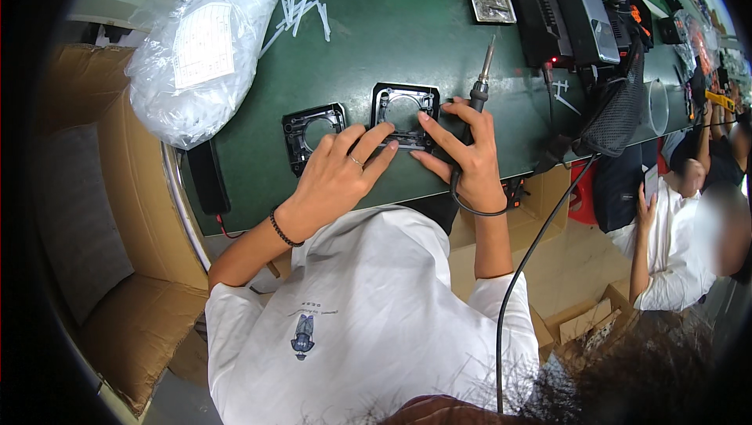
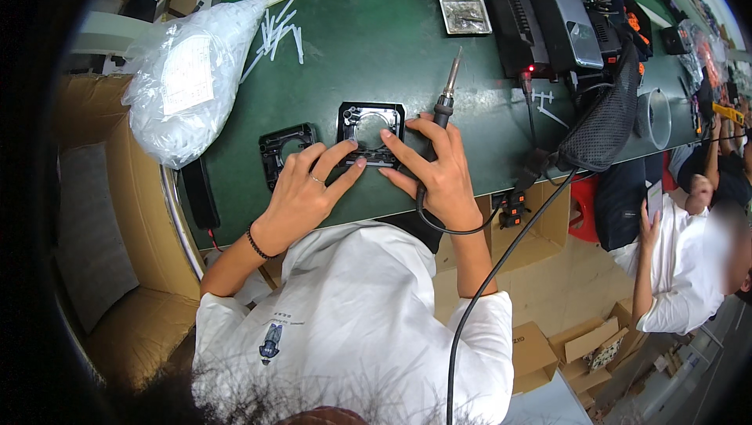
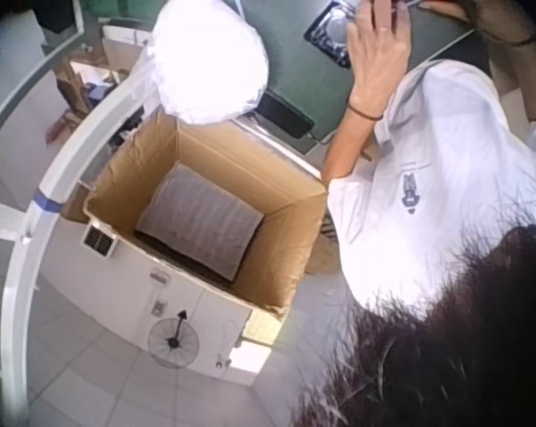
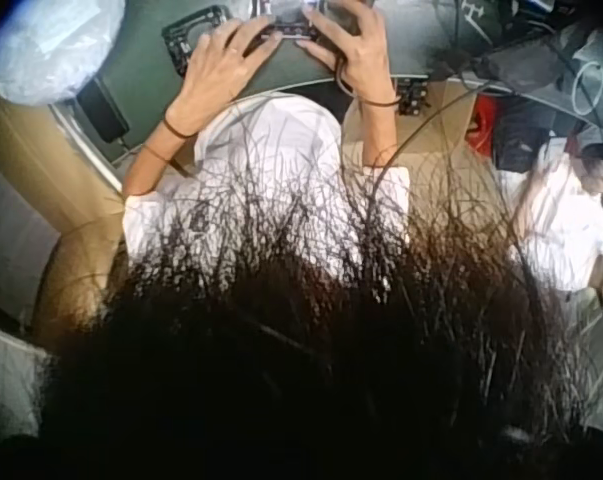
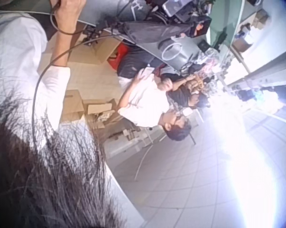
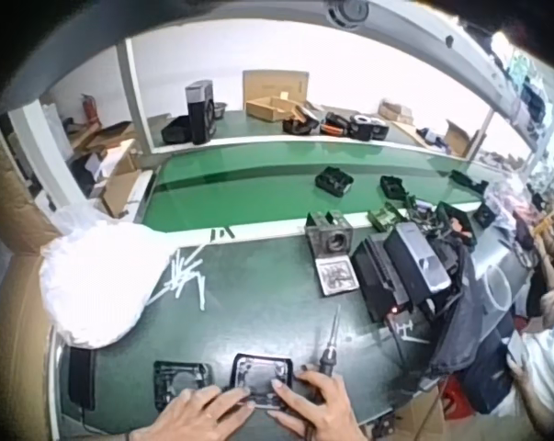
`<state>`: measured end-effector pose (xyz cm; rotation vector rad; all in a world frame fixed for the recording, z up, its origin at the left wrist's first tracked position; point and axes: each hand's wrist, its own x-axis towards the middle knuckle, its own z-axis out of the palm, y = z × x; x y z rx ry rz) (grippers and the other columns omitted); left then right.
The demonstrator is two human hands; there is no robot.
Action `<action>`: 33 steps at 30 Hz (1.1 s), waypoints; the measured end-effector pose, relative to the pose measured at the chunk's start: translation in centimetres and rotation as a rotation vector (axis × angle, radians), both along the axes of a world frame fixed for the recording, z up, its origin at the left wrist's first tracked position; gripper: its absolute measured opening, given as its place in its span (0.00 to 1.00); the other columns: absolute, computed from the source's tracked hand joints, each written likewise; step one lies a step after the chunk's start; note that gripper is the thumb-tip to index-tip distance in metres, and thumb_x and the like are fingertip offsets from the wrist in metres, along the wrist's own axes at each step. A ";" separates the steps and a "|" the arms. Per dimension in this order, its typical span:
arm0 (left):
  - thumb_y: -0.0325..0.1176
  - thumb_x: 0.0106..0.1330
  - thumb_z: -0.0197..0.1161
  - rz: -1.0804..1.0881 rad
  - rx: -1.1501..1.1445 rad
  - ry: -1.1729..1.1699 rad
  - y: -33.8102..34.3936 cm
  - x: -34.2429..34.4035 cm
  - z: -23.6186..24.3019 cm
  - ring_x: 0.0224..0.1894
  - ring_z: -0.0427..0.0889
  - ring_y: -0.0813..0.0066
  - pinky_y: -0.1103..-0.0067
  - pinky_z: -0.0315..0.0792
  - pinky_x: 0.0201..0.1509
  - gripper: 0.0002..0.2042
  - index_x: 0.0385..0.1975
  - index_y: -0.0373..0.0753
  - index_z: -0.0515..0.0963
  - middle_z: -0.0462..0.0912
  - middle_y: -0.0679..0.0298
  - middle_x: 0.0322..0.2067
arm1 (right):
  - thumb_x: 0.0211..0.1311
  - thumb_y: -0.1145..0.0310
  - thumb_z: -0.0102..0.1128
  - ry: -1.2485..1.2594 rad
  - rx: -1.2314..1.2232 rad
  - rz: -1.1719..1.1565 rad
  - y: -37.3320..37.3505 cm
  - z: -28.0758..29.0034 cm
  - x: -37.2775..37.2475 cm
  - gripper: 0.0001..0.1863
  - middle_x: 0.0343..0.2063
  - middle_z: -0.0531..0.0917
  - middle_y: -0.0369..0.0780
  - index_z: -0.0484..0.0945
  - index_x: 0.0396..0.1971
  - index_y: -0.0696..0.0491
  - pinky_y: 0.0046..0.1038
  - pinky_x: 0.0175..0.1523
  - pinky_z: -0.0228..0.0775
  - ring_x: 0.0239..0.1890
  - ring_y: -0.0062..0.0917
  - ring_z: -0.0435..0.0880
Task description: Soldering components onto small black plastic electronic housings.
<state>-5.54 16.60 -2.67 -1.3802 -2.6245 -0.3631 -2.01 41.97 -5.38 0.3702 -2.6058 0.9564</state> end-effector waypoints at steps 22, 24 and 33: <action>0.28 0.50 0.80 0.110 0.431 -0.368 0.3 -6.5 1.1 0.63 0.79 0.48 0.62 0.76 0.66 0.44 0.72 0.40 0.68 0.68 0.55 0.70 | 0.81 0.52 0.53 0.428 -0.990 -0.175 0.2 -4.1 2.7 0.21 0.46 0.77 0.50 0.75 0.45 0.59 0.33 0.41 0.86 0.34 0.35 0.86; 0.24 0.50 0.79 0.155 0.482 -0.410 0.0 -6.7 0.9 0.68 0.76 0.48 0.64 0.73 0.72 0.43 0.72 0.39 0.71 0.69 0.52 0.71 | 0.72 0.70 0.66 0.366 -0.918 -0.270 -0.8 -3.9 3.2 0.10 0.43 0.78 0.48 0.75 0.41 0.59 0.31 0.36 0.86 0.30 0.32 0.86; 0.24 0.50 0.79 0.154 0.530 -0.373 -0.5 -7.1 0.2 0.68 0.76 0.49 0.63 0.74 0.70 0.44 0.73 0.42 0.72 0.69 0.55 0.72 | 0.56 0.79 0.78 0.231 -0.757 -0.270 -0.6 -3.8 3.7 0.12 0.38 0.83 0.47 0.80 0.34 0.59 0.27 0.37 0.87 0.30 0.28 0.88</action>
